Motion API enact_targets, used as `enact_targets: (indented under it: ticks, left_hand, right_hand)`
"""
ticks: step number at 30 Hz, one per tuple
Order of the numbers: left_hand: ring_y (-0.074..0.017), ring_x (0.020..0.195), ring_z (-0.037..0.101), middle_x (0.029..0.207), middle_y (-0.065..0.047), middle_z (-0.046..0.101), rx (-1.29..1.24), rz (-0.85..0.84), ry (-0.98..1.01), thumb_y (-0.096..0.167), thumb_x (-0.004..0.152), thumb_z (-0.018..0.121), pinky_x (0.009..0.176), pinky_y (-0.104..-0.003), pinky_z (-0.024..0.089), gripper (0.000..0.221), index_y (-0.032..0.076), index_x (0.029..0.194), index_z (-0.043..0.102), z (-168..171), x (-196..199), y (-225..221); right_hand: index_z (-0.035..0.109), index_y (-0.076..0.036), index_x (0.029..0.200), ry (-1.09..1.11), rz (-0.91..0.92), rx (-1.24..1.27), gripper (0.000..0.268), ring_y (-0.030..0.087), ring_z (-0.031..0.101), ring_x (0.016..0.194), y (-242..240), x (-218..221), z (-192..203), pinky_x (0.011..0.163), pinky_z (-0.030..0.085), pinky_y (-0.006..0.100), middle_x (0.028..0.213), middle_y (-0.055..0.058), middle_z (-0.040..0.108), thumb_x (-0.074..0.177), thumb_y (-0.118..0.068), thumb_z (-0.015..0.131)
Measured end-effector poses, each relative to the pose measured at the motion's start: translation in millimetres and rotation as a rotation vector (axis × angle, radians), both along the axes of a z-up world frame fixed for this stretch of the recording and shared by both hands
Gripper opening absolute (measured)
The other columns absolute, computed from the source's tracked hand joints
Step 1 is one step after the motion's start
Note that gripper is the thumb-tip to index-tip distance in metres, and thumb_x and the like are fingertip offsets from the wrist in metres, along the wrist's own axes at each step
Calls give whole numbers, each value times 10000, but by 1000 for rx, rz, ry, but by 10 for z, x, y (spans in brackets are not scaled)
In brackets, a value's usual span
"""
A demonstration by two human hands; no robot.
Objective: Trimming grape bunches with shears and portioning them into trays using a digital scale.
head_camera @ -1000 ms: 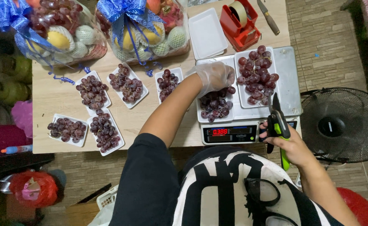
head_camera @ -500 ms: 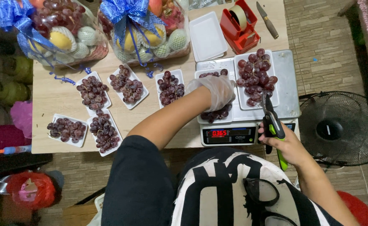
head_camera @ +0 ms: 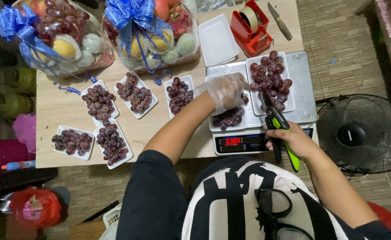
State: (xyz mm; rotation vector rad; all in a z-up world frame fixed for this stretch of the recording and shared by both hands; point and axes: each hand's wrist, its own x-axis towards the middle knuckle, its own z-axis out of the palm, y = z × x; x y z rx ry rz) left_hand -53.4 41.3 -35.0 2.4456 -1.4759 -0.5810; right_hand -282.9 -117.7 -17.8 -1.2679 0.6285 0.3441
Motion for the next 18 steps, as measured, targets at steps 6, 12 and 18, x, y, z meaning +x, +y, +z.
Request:
enact_targets:
  ticks: [6, 12, 18]
  left_hand:
    - [-334, 807, 659, 878, -66, 567, 236, -21, -320, 323, 816, 613, 598, -603, 575, 369, 81, 1091, 660, -640, -171, -389]
    - [-336, 984, 696, 998, -103, 650, 67, -127, -155, 452, 817, 744, 817, -447, 621, 314, 172, 953, 705, -119, -17, -116]
    - [-342, 1089, 710, 1071, -106, 734, -59, 262, 326, 248, 791, 706, 927, -450, 601, 306, 197, 1091, 739, 122, 173, 267]
  right_hand:
    - [651, 164, 1015, -21, -81, -15, 189, 367, 687, 697, 24, -113, -44, 631, 605, 553, 804, 301, 655, 891, 25, 683]
    - [661, 162, 983, 15, -56, 30, 174, 389, 709, 660, 18, -123, -9, 633, 611, 528, 738, 329, 667, 881, 24, 686]
    - [691, 138, 879, 15, 121, 88, 225, 392, 731, 570, 140, 76, 188, 551, 602, 483, 652, 345, 696, 836, -83, 687]
